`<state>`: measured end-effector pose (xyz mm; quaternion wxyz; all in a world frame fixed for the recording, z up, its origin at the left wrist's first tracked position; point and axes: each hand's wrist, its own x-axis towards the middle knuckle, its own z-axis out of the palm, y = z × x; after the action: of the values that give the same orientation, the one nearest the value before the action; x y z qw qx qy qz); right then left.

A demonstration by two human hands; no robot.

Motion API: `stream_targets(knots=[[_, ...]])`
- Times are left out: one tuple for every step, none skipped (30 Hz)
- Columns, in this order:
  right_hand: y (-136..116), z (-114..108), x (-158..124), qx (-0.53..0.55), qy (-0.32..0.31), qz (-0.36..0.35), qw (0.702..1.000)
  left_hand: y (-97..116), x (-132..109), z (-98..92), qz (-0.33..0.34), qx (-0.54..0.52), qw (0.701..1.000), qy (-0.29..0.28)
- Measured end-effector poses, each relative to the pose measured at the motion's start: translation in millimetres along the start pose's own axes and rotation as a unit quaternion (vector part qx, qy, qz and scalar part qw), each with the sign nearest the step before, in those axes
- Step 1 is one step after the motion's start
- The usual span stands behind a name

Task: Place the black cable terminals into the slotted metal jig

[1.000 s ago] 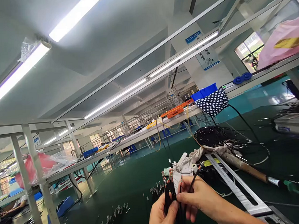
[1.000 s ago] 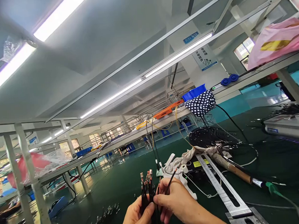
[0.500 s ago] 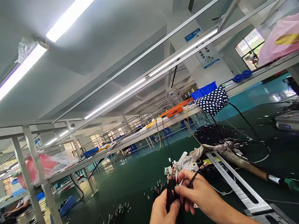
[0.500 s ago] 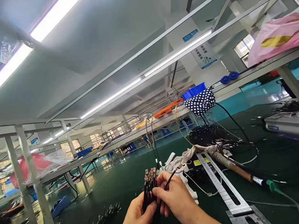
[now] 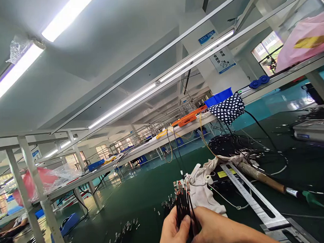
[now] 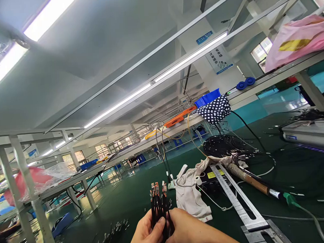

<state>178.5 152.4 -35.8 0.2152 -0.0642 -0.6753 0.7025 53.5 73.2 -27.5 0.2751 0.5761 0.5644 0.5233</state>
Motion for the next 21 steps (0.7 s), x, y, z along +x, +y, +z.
stream_targets(knots=[[2,2,2,0.001,0.002,-0.002,1.0,1,-1,0.2,0.006,-0.003,1.0,0.004],[5,4,5,0.002,0.002,-0.003,1.0,1,-1,0.7,0.016,-0.007,1.0,0.01],[7,6,7,0.002,0.001,-0.003,1.0,0,-1,1.6,0.025,-0.01,0.999,0.018],[9,8,9,0.002,0.001,-0.005,1.0,-1,-2,3.0,0.031,-0.012,0.999,0.029],[11,10,11,0.002,0.002,-0.007,1.0,-2,-2,5.0,0.034,-0.014,0.998,0.042],[12,12,12,0.0,0.003,-0.008,1.0,-3,-3,7.6,0.03,-0.014,0.998,0.055],[13,14,13,-0.003,0.004,-0.008,1.0,-4,-5,10.6,0.022,-0.009,0.998,0.066],[14,17,13,-0.006,0.003,-0.006,1.0,-3,-7,14.0,0.012,0.001,0.997,0.079],[15,19,13,-0.011,0.003,-0.003,1.0,-2,-9,17.6,0.005,0.018,0.995,0.098],[17,20,12,-0.016,0.002,0.001,1.0,0,-12,21.2,0.001,0.04,0.992,0.12],[17,21,11,-0.021,0.002,0.005,1.0,4,-15,24.5,0.001,0.068,0.988,0.142],[18,22,10,-0.027,0.002,0.007,1.0,9,-18,27.4,0.005,0.098,0.982,0.16],[19,22,9,-0.032,0.001,0.009,0.999,15,-21,29.7,0.013,0.127,0.978,0.166],[18,21,8,-0.038,0.002,0.009,0.999,21,-23,31.3,0.024,0.151,0.975,0.161],[18,21,7,-0.043,0.003,0.009,0.999,28,-25,32.2,0.041,0.175,0.971,0.156],[16,22,5,-0.048,0.003,0.01,0.999,35,-27,32.4,0.057,0.198,0.967,0.147],[14,22,4,-0.053,0.005,0.009,0.999,43,-28,32.0,0.075,0.222,0.962,0.142],[11,23,2,-0.057,0.007,0.007,0.998,50,-28,31.1,0.091,0.244,0.956,0.138],[9,24,0,-0.059,0.013,0.001,0.998,57,-29,29.9,0.102,0.261,0.951,0.128],[6,24,-3,-0.063,0.022,-0.009,0.998,64,-29,28.4,0.11,0.271,0.949,0.114],[3,24,-6,-0.07,0.033,-0.024,0.997,71,-30,26.9,0.114,0.271,0.951,0.096]])
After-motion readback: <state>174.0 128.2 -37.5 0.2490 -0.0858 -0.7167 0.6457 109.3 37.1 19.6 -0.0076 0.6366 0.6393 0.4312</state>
